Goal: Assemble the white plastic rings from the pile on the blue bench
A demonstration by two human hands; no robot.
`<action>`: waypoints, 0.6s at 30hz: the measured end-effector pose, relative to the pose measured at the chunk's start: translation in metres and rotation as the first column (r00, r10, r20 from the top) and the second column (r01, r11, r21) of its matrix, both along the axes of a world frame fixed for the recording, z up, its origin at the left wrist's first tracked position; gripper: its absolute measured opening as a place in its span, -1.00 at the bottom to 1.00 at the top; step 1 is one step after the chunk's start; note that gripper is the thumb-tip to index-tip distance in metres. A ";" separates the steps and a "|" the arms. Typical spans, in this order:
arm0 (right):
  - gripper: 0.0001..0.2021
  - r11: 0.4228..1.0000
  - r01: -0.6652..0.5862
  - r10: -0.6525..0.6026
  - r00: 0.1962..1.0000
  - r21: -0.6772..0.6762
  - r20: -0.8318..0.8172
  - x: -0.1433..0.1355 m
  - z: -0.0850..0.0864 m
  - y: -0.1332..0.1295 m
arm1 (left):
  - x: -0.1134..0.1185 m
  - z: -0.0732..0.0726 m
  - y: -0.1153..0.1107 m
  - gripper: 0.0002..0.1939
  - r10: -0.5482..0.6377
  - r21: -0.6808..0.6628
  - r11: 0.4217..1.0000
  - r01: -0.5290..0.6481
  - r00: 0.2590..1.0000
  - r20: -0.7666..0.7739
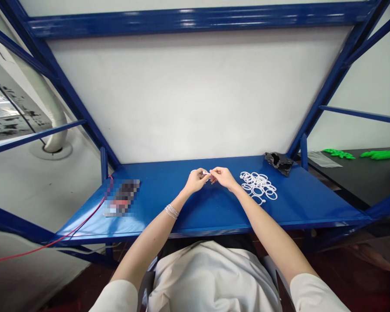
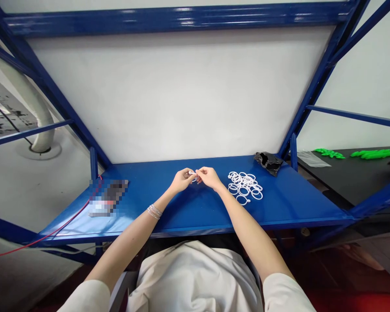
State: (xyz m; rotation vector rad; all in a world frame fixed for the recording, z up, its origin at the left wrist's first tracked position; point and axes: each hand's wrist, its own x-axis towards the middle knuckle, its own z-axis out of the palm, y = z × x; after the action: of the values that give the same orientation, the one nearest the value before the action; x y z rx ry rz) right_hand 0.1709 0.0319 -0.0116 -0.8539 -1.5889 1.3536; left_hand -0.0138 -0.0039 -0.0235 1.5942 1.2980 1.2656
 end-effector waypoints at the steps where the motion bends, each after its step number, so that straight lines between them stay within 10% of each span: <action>1: -0.47 1.000 0.003 -0.003 1.000 -0.008 -0.007 -0.001 0.001 -0.001 | 0.000 0.000 0.000 -0.52 -0.009 -0.002 1.000 0.009 0.999 0.031; 10: -0.32 1.000 -0.005 0.005 1.000 -0.014 0.004 0.000 0.008 -0.005 | 0.001 0.010 -0.005 -0.34 -0.158 -0.033 0.985 0.167 0.969 0.189; 18: -0.31 0.931 -0.277 0.258 0.960 -0.236 -0.108 0.003 0.010 -0.005 | 0.001 0.012 -0.005 -0.31 -0.231 -0.070 0.959 0.273 0.904 0.358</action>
State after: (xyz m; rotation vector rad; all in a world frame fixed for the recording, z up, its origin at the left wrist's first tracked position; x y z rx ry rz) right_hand 0.1738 0.0265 -0.0019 -0.7400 -1.5373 1.7896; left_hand -0.0124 -0.0085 -0.0113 1.3311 0.8957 1.2143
